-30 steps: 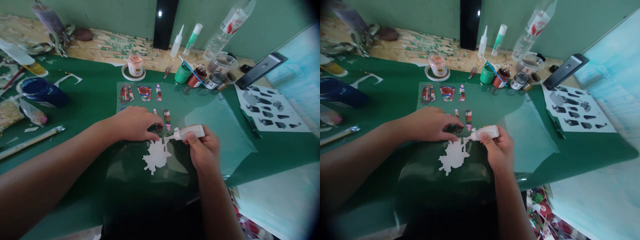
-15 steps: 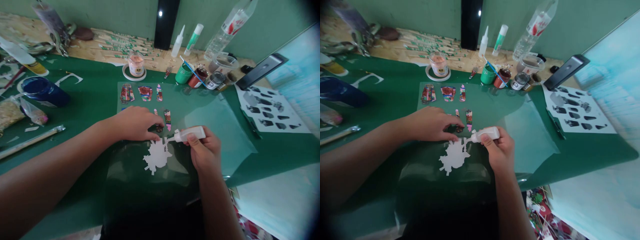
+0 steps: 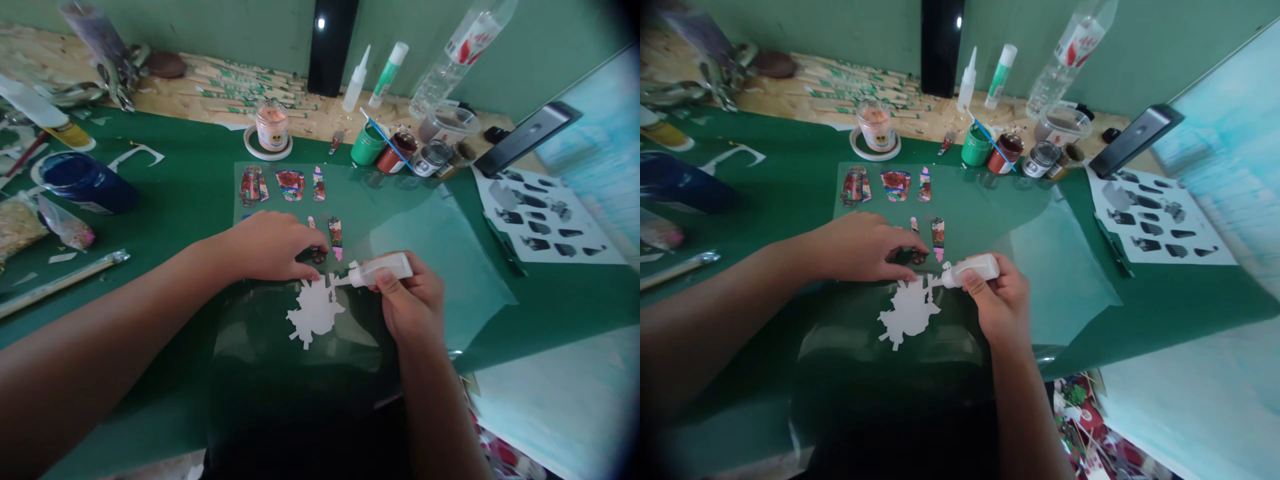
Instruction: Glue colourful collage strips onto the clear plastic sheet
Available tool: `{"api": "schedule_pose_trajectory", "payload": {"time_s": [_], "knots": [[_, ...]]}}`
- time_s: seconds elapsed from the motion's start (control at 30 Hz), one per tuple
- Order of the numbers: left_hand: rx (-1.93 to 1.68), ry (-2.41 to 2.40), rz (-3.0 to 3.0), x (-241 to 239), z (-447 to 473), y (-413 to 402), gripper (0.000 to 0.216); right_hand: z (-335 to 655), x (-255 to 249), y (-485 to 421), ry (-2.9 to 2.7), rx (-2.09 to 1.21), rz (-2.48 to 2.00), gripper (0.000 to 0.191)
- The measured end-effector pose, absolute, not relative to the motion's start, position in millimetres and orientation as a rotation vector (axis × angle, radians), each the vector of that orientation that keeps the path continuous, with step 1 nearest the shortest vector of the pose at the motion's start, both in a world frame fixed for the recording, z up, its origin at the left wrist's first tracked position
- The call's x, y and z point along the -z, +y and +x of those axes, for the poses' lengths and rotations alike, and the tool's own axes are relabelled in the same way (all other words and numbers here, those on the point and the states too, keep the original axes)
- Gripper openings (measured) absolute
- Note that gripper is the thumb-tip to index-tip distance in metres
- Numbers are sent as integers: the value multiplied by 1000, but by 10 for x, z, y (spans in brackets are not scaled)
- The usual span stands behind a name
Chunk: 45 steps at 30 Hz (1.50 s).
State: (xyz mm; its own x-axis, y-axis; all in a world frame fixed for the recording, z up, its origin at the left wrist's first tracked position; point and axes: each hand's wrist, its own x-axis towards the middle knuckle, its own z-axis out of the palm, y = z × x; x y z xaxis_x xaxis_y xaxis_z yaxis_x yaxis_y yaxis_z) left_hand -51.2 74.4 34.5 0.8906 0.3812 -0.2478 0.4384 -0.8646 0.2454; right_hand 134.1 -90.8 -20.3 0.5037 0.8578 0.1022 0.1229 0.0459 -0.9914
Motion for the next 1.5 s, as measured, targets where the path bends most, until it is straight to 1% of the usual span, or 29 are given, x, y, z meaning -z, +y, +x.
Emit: {"api": "schedule_pose_trajectory", "payload": {"time_s": [0.23, 0.43, 0.77, 1.07, 1.5], "knots": [[299, 616, 2756, -359, -506, 740, 49, 1337, 183, -910, -876, -725, -1403, 20], [289, 611, 2753, -359, -510, 743, 49, 1335, 187, -889, -845, -678, -1433, 25], [309, 625, 2760, -364, -506, 738, 49, 1356, 202, -902, -875, -653, -1423, 19], [308, 620, 2757, -370, -505, 738, 49, 1347, 197, -889, -831, -652, -1435, 24], [309, 618, 2769, -364, -505, 740, 50, 1354, 211, -882, -813, -651, -1392, 24]]}}
